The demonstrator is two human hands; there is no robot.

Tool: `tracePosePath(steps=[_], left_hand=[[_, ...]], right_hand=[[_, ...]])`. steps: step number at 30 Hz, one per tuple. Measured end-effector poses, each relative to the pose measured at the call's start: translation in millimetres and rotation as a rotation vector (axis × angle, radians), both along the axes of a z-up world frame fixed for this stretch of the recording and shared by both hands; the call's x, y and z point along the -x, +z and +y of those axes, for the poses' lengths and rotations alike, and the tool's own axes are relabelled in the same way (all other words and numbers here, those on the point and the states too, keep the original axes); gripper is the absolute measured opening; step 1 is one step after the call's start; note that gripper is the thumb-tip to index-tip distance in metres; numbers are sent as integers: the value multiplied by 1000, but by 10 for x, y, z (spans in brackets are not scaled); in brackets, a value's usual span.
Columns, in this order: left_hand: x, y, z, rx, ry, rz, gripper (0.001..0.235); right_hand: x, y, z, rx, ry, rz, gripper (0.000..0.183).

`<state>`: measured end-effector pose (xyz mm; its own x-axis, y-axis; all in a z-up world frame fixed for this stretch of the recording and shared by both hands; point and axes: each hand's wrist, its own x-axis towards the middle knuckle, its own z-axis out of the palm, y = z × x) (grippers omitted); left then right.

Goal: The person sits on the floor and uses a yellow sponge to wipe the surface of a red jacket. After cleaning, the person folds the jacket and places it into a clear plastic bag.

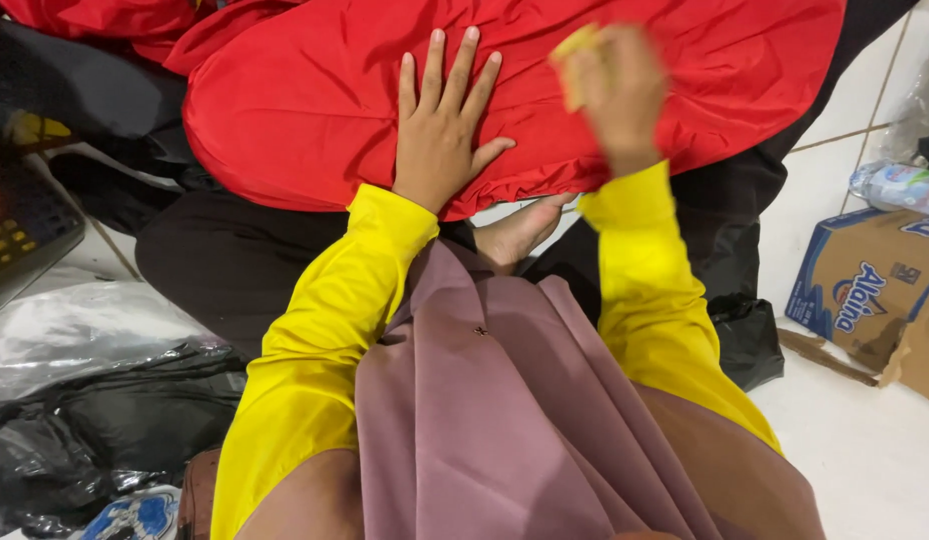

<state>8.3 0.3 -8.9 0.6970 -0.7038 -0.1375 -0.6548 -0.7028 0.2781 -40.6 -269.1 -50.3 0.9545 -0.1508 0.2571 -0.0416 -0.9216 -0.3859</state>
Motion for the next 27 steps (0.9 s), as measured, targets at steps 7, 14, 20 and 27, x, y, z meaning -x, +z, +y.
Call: tracePosePath(steps=[7,14,20,27], left_hand=[[10,-64,7,42,16,-21,96],[-13,-50,14,30,9,-3,96],[-11,-34,11,28,18,12,99],[5,-101,6,78,21,-16,92]], right_hand=[[-196,537,-238,-93,-344,-414,17],[74,141,558,15,310,25,26],[-217,108,-840,34,-397,-108,13],[-273,790,585,-554,-191,-105,23]])
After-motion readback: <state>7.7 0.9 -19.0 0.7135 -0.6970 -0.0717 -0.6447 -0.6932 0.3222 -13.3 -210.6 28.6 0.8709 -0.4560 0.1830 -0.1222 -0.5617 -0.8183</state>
